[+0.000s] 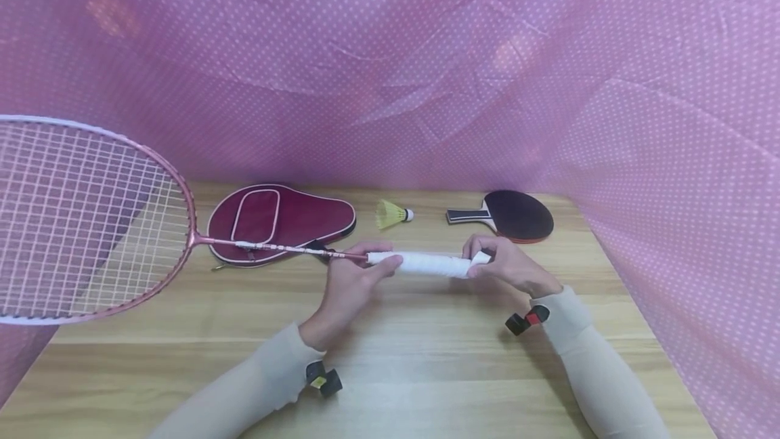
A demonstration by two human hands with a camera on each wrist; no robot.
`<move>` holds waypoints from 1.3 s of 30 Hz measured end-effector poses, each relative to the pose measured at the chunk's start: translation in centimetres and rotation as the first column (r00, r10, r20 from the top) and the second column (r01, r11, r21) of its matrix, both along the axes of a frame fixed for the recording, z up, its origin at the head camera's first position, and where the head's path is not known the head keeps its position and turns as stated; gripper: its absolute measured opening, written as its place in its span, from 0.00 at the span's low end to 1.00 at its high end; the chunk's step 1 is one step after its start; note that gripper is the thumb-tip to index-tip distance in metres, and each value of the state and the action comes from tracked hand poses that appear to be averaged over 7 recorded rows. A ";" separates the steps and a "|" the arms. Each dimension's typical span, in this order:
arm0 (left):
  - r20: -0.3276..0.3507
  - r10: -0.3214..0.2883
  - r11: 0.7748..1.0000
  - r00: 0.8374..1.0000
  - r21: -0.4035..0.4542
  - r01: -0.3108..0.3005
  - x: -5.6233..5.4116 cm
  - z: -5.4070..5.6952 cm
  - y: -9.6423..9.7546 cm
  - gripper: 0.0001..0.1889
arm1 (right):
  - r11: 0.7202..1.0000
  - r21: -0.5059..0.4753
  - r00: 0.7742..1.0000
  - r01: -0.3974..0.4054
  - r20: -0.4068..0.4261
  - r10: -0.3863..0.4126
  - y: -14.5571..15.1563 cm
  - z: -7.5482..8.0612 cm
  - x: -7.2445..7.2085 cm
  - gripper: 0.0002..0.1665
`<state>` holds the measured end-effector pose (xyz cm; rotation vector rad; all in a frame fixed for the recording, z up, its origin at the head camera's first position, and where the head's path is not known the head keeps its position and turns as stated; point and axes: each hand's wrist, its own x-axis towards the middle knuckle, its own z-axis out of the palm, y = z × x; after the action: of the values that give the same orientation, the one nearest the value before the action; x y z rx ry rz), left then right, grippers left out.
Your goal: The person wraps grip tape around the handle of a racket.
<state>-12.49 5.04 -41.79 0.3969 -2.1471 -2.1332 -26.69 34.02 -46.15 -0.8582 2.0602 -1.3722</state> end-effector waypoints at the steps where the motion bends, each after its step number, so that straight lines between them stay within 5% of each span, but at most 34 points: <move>1: 0.003 0.009 1.000 1.000 -0.008 -0.009 0.0 0.0 -0.1 0.15 | 1.000 0.011 1.000 0.000 0.006 0.000 0.0 -0.1 0.0 0.11; 12: 0.045 0.001 1.000 0.999 -0.013 0.000 -0.4 -0.3 -0.5 0.13 | 0.999 -0.048 0.989 0.010 0.145 -0.003 0.6 -0.3 -0.5 0.03; 19: 0.052 -0.069 0.993 0.996 0.105 0.063 -0.5 -0.1 -0.8 0.15 | 0.993 -0.111 0.980 -0.030 0.192 0.051 0.7 -0.4 -0.9 0.04; 24: 0.054 -0.093 0.985 0.994 0.154 0.083 -0.5 0.0 -1.0 0.16 | 0.994 -0.046 0.976 -0.103 0.186 0.110 0.7 -0.3 -0.9 0.02; 28: 0.030 -0.075 0.986 0.997 0.150 0.069 0.1 0.3 -0.4 0.15 | 0.994 0.002 0.983 -0.105 0.151 0.103 1.0 -0.1 -0.5 0.03; 39: -0.074 0.086 0.985 0.994 0.158 -0.073 1.2 0.3 1.1 0.20 | 0.982 -0.154 0.993 0.110 0.063 -0.101 0.2 0.9 1.3 0.04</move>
<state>-11.30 6.15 -41.48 0.3942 -1.8963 -2.2385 -25.35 34.18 -45.26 -0.7747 2.0015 -1.6153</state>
